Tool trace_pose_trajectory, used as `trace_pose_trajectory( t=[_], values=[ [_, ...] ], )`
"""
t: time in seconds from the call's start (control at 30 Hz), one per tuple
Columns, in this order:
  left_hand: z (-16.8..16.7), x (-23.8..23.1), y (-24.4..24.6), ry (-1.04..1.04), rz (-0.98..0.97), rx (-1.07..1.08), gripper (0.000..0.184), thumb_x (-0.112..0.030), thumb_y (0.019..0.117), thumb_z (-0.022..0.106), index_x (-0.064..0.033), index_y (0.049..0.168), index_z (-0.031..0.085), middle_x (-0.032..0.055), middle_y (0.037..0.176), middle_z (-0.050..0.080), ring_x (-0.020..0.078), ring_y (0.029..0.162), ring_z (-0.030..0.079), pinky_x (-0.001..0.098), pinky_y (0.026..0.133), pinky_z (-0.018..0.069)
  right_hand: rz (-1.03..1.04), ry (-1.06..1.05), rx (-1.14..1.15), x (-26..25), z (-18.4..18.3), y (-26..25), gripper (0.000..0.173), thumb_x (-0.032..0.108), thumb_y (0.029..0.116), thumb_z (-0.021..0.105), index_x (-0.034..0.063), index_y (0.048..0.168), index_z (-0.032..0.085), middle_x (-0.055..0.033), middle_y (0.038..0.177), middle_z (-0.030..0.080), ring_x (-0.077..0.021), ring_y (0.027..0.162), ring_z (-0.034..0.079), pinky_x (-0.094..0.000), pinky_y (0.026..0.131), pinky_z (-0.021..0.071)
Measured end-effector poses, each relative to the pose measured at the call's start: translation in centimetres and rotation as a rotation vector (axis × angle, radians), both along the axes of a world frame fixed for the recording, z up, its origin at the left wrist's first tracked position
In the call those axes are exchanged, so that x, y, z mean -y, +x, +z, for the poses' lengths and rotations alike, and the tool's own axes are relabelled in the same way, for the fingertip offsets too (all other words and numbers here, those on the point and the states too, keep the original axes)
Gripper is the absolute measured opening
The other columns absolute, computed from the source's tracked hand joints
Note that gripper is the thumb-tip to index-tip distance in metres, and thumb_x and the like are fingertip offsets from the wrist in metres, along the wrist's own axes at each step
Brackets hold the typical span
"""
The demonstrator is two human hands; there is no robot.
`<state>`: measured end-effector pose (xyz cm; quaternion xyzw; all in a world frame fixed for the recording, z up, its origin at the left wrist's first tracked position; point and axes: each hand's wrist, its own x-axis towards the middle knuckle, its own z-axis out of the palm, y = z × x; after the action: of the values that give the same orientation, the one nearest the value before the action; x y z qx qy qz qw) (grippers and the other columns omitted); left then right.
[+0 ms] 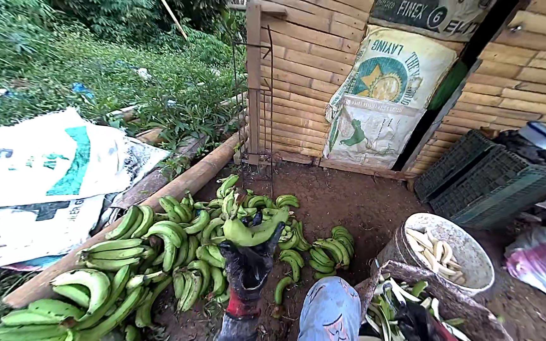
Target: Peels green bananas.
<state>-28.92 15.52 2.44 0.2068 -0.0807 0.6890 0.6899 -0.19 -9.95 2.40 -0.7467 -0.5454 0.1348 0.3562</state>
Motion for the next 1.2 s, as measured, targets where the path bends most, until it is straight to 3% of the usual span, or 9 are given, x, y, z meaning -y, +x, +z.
trace_pose_trajectory(
  t=[0.13,0.23,0.3,0.4,0.6,0.87,1.0,1.1,1.2],
  values=[
    [3.8,1.9,9.4,-0.186,-0.462,0.262,0.055,-0.052,0.0998,0.049,-0.0016,0.117,0.063,0.0269,0.120,0.067,0.0447,0.114,0.066,0.0569,0.097,0.0553,0.040,0.169,0.105,-0.2,4.4,-3.8,0.045,0.020,0.0922,0.070,-0.0037,0.130,0.064,-0.0210,0.112,0.071,-0.0310,0.095,0.072,-0.0500,0.084,0.0591],
    [7.3,4.8,14.6,-0.223,-0.518,-0.025,0.037,-0.024,0.1038,0.030,-0.0018,0.103,0.060,0.0163,0.097,0.072,0.0235,0.084,0.074,0.0319,0.068,0.0625,0.056,0.184,0.062,0.9,6.4,-3.9,0.055,0.023,0.0954,0.067,0.0034,0.145,0.054,-0.0123,0.110,0.074,-0.0236,0.089,0.073,-0.0479,0.080,0.0605],
    [9.5,7.2,17.5,-0.145,-0.359,-0.354,0.023,-0.002,0.0971,0.035,-0.0039,0.114,0.051,0.0086,0.091,0.066,0.0148,0.073,0.068,0.0278,0.063,0.0596,0.056,0.257,0.000,1.6,6.7,-2.8,0.065,0.032,0.0997,0.062,0.0042,0.155,0.042,-0.0080,0.099,0.073,-0.0160,0.076,0.069,-0.0414,0.072,0.0599],
    [11.0,10.2,20.8,0.051,-0.207,-0.649,0.057,0.001,0.0854,0.055,0.0029,0.140,0.037,0.0114,0.100,0.063,0.0174,0.073,0.068,0.0318,0.065,0.0613,0.004,0.396,-0.057,2.4,5.8,-0.2,0.061,0.035,0.1006,0.058,0.0001,0.149,0.049,-0.0047,0.092,0.071,-0.0057,0.073,0.064,-0.0289,0.071,0.0575],
    [10.8,12.6,25.8,0.145,-0.171,-0.751,0.051,-0.007,0.0969,0.057,0.0021,0.144,0.037,0.0107,0.077,0.065,0.0217,0.056,0.067,0.0385,0.055,0.0628,0.173,0.398,-0.525,5.2,4.0,3.3,0.043,0.038,0.1034,0.053,0.0028,0.128,0.057,0.0118,0.077,0.056,0.0036,0.064,0.052,-0.0173,0.060,0.0472],
    [4.7,14.7,26.9,0.534,0.044,-0.780,0.060,-0.005,0.0828,0.072,0.0110,0.135,0.047,0.0069,0.109,0.069,0.0091,0.082,0.070,0.0281,0.074,0.0626,0.022,0.575,-1.139,4.9,-3.0,2.7,0.025,0.043,0.0996,0.063,0.0184,0.094,0.061,0.0110,0.064,0.054,0.0031,0.048,0.047,-0.0131,0.043,0.0384],
    [3.4,14.5,26.7,1.104,0.483,-0.777,0.047,-0.030,0.0880,0.072,-0.0104,0.129,0.062,0.0087,0.115,0.067,0.0079,0.108,0.063,0.0213,0.097,0.0506,-0.301,0.172,-1.167,3.8,-7.7,1.1,0.029,0.025,0.1070,0.051,0.0071,0.128,0.059,0.0040,0.066,0.055,-0.0038,0.049,0.047,-0.0206,0.045,0.0411],
    [4.4,14.5,26.7,0.709,0.053,-0.890,0.054,-0.012,0.0930,0.066,0.0098,0.140,0.048,0.0115,0.124,0.066,0.0069,0.102,0.067,0.0239,0.091,0.0572,-0.298,-0.127,-0.995,3.3,-9.3,1.2,0.037,0.034,0.1092,0.047,0.0075,0.133,0.058,-0.0002,0.077,0.060,-0.0078,0.058,0.053,-0.0263,0.053,0.0464],
    [5.5,13.1,26.7,0.284,-0.260,-0.987,0.042,-0.025,0.1111,0.030,0.0015,0.139,0.047,0.0054,0.093,0.064,0.0129,0.071,0.064,0.0313,0.063,0.0585,-0.326,0.048,-0.743,3.2,-5.2,4.2,0.033,0.029,0.1088,0.046,0.0052,0.127,0.059,-0.0016,0.076,0.065,-0.0089,0.055,0.055,-0.0276,0.051,0.0468]
  ],
)
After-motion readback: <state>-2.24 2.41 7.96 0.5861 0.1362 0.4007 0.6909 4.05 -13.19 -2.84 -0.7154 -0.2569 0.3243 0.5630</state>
